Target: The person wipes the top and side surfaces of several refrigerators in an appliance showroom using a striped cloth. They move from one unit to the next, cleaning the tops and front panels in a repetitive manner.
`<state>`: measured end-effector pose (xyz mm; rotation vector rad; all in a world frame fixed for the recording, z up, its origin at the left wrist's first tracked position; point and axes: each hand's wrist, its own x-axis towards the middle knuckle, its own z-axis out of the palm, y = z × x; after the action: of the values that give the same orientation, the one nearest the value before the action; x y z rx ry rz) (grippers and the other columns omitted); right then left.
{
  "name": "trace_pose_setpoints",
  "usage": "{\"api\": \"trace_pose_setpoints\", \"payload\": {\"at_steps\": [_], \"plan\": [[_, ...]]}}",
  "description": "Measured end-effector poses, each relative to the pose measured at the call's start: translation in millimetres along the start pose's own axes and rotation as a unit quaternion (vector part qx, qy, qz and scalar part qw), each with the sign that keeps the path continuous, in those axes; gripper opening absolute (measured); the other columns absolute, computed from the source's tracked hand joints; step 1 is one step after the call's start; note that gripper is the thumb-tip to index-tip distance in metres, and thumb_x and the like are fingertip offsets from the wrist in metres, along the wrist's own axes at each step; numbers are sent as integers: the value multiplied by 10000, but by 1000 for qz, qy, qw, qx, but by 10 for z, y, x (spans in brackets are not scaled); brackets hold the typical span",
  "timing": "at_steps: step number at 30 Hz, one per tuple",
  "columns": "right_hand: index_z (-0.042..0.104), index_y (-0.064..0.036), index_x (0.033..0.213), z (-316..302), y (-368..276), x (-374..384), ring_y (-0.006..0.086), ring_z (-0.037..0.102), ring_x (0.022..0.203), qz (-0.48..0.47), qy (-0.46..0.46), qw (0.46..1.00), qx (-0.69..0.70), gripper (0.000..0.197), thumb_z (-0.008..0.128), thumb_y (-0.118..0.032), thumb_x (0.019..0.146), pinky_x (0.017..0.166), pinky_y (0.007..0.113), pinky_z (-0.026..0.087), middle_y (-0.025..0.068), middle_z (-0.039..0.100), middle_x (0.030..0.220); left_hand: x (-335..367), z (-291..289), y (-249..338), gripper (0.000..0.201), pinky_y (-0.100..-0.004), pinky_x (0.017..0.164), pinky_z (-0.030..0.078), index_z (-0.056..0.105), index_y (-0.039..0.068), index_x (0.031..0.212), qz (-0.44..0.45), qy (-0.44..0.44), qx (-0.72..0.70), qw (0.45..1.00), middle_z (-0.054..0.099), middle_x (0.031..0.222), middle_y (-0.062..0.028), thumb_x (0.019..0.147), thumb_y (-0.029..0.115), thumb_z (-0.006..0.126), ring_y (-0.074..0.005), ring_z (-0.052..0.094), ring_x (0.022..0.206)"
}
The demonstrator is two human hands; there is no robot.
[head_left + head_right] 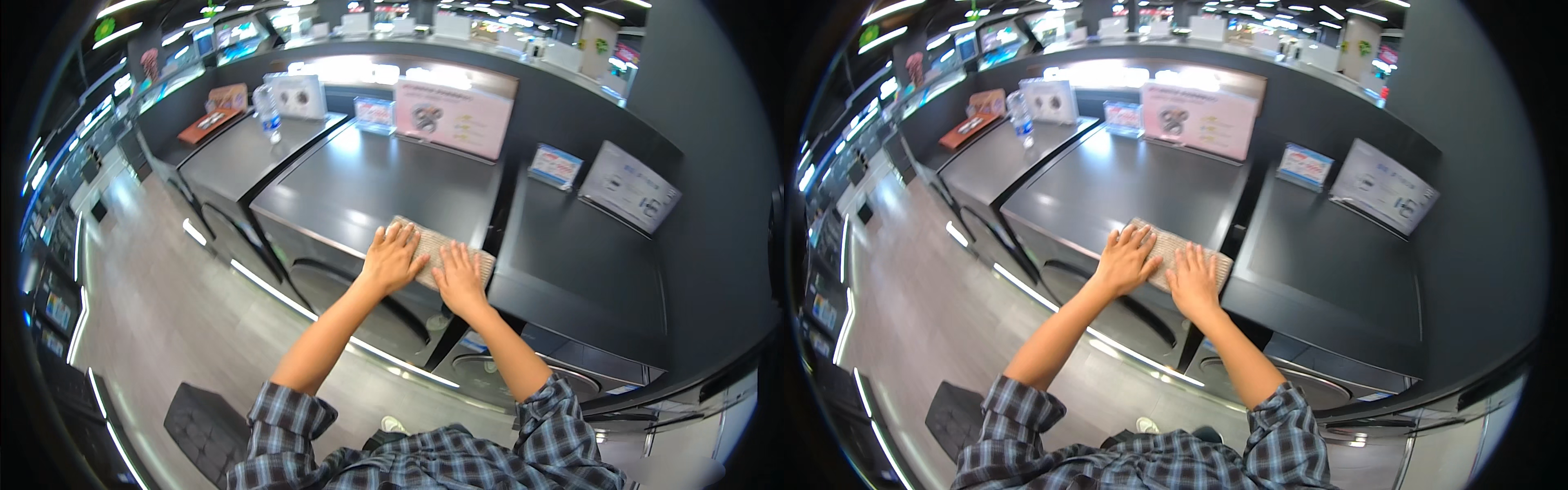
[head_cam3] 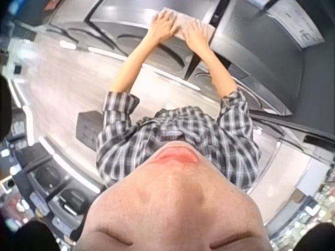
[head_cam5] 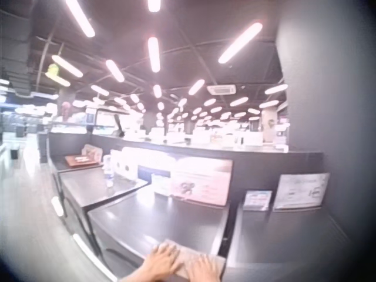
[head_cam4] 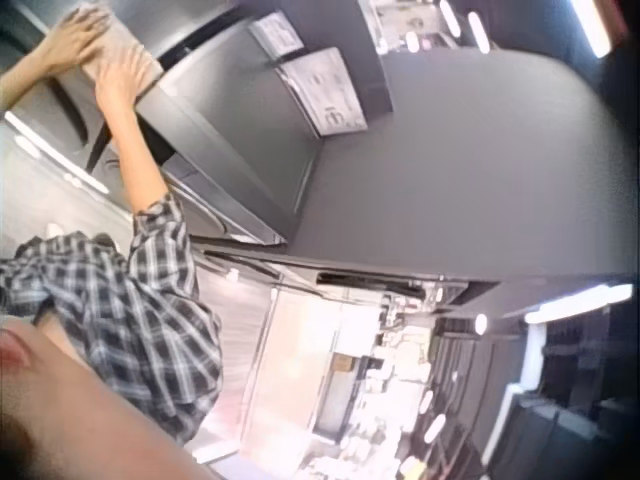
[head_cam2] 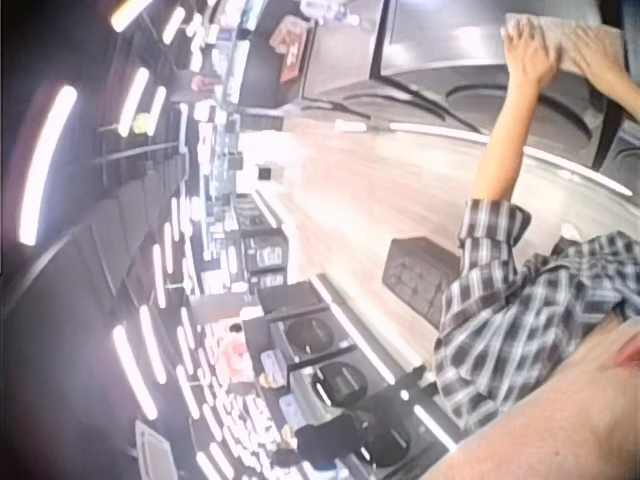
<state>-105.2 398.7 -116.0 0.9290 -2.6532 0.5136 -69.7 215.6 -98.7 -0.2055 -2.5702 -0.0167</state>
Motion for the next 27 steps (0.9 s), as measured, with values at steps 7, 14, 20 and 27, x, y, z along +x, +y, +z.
{"api": "trace_pose_setpoints", "payload": {"at_steps": [7, 14, 20, 27], "plan": [[330, -9, 1473, 266, -512, 405, 338, 209, 1461, -20, -73, 996, -44, 641, 379, -441, 1001, 1183, 497, 126, 214, 264, 1553, -267, 69, -765, 609, -592, 1162, 52, 354, 150, 1491, -72, -97, -34, 992, 335, 1549, -104, 988, 493, 346, -249, 295, 1440], [384, -15, 1435, 615, -969, 976, 347, 273, 1432, -56, -43, 997, -35, 587, 414, -404, 997, 1173, 492, 172, 220, 332, 1517, -196, -12, -1545, 597, -588, 1161, 123, 337, 169, 1499, -117, -139, -23, 983, 272, 1576, -119, 953, 402, 398, -256, 250, 1459], [455, -28, 1383, 994, -1389, 1574, 320, 353, 1394, -71, -13, 997, 7, 498, 456, -335, 991, 1160, 473, 228, 195, 422, 1466, -253, 31, -2178, 590, -535, 1169, 170, 344, 157, 1492, -152, -133, -57, 978, 286, 1568, -130, 951, 386, 400, -276, 250, 1457], [412, 25, 1396, 957, -1612, 1733, 363, 308, 1407, -143, -54, 986, 68, 540, 538, -253, 951, 1166, 480, 204, 218, 376, 1489, -384, 30, -2831, 628, -509, 1177, 156, 271, 139, 1523, -82, -147, -16, 986, 230, 1570, -209, 951, 364, 401, -322, 187, 1475]]}}
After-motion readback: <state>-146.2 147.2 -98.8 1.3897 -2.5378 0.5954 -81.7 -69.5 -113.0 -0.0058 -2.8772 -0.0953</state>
